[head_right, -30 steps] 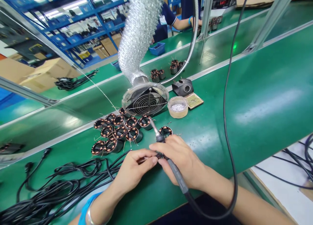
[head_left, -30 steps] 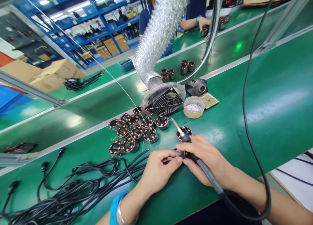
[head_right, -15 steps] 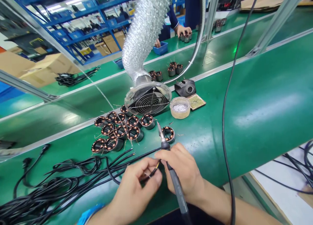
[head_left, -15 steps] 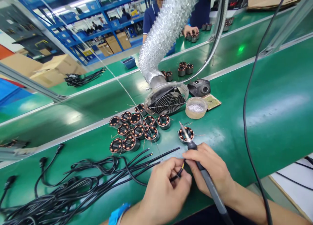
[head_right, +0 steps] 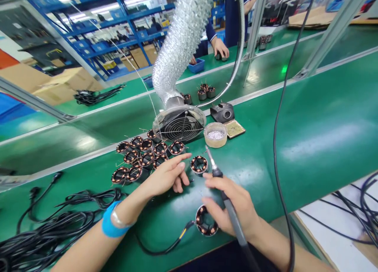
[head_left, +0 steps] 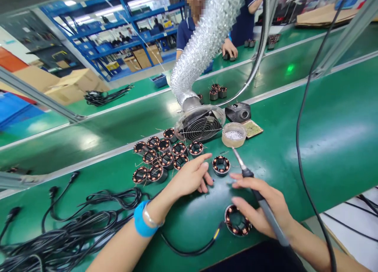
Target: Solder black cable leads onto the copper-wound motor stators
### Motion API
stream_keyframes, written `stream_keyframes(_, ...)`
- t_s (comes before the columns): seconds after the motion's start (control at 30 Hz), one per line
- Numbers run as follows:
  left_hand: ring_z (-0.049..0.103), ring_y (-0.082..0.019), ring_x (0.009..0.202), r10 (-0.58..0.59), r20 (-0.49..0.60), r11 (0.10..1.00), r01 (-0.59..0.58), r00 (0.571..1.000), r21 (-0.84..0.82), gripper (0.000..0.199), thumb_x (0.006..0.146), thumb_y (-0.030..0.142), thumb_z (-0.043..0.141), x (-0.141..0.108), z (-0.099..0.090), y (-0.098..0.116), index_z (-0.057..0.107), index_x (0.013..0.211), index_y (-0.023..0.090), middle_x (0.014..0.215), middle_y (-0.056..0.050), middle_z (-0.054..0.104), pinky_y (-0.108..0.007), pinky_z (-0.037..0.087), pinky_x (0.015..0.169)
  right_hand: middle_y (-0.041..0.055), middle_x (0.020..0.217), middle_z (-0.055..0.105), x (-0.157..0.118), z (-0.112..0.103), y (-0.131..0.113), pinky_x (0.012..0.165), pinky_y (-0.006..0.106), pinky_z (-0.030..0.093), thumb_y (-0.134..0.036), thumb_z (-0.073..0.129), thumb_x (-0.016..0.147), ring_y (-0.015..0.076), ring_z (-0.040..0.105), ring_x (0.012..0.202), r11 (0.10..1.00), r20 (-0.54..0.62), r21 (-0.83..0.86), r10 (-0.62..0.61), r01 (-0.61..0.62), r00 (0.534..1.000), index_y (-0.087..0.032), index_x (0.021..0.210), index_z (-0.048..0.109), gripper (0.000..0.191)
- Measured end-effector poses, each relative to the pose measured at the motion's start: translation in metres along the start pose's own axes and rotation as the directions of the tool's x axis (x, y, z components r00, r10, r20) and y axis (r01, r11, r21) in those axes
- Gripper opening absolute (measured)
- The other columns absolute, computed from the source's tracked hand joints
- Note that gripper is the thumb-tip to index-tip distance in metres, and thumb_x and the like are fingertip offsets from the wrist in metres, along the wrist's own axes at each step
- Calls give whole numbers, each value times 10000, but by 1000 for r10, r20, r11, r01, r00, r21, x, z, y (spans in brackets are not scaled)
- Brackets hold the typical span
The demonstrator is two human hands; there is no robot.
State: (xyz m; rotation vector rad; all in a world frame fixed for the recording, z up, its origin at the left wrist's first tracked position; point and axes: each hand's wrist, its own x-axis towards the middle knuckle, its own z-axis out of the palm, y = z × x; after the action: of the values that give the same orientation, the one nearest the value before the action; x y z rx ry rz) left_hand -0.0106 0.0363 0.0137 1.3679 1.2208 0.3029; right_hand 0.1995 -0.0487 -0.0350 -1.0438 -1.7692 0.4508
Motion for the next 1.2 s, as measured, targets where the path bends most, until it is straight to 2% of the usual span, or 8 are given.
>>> stream_keyframes(0.13, 514, -89, 369, 30, 37, 999, -30, 999, -16, 494, 1010, 335, 354, -11, 15, -8, 410, 1472, 169, 576, 23, 638, -169, 385, 400, 95, 1214, 673, 15, -5, 10, 929, 274, 567, -269, 696, 880, 186, 703, 1004, 988, 1, -153, -12, 12, 1000, -200, 1219, 543, 378)
stream_keyframes(0.3, 415, -68, 341, 7, 37, 997, -5, 999, -75, 399, 977, 435, 386, -38, 16, -21, 644, 1019, 134, 547, 21, 601, -171, 288, 372, 126, 1304, 625, 15, -16, 19, 984, 297, 548, -363, 725, 859, 214, 659, 1129, 993, 159, -115, -7, 26, 987, -192, 1264, 508, 490)
stream_keyframes(0.43, 345, -83, 371, 134, -176, 991, -135, 975, 3, 331, 957, 426, 403, -19, 9, -13, 594, 992, 158, 466, 94, 420, -190, 287, 415, 136, 1332, 606, 14, -18, 20, 996, 302, 539, -323, 736, 837, 221, 639, 1168, 996, 211, -85, -13, 31, 977, -195, 1255, 505, 494)
stream_keyframes(0.6, 394, -97, 547, 260, -27, 952, -252, 965, 174, 284, 916, 409, 496, 3, 9, -7, 599, 829, 159, 591, 55, 456, -209, 302, 513, 135, 1366, 578, 23, -16, 23, 1039, 314, 510, -188, 658, 831, 217, 600, 1226, 999, 238, -17, -43, 48, 970, -189, 1284, 482, 486)
stream_keyframes(0.7, 342, -90, 524, 173, -15, 971, -168, 985, 168, 279, 865, 407, 559, 1, 8, -8, 557, 733, 162, 560, 62, 426, -216, 244, 489, 139, 1376, 568, 27, -16, 23, 1045, 319, 507, -178, 644, 833, 218, 592, 1236, 998, 251, -7, -59, 62, 966, -184, 1312, 465, 511)
stream_keyframes(0.83, 245, -68, 450, 44, 70, 997, -39, 997, -70, 374, 738, 492, 674, -2, 4, -4, 508, 630, 174, 472, 90, 342, -214, 166, 436, 135, 1309, 607, 26, -12, 21, 1006, 321, 536, -180, 638, 854, 216, 623, 1182, 996, 227, 8, -85, 86, 970, -186, 1311, 458, 491)
stream_keyframes(1.03, 94, -48, 368, -68, 105, 911, 105, 992, -398, 534, 600, 670, 747, 2, 18, 9, 503, 641, 197, 379, 141, 211, -235, 52, 393, 136, 1247, 623, 22, -5, 20, 924, 355, 577, -207, 635, 881, 237, 649, 1106, 998, 226, 11, -65, 64, 972, -194, 1285, 458, 442)
stream_keyframes(1.2, 191, -61, 469, 2, -49, 997, -6, 999, -80, 503, 690, 620, 742, -17, 25, 6, 523, 657, 168, 482, 103, 292, -224, 120, 453, 135, 1254, 616, 18, -2, 21, 880, 370, 594, -198, 612, 885, 247, 652, 1087, 999, 203, 12, -53, 52, 978, -203, 1266, 464, 409)
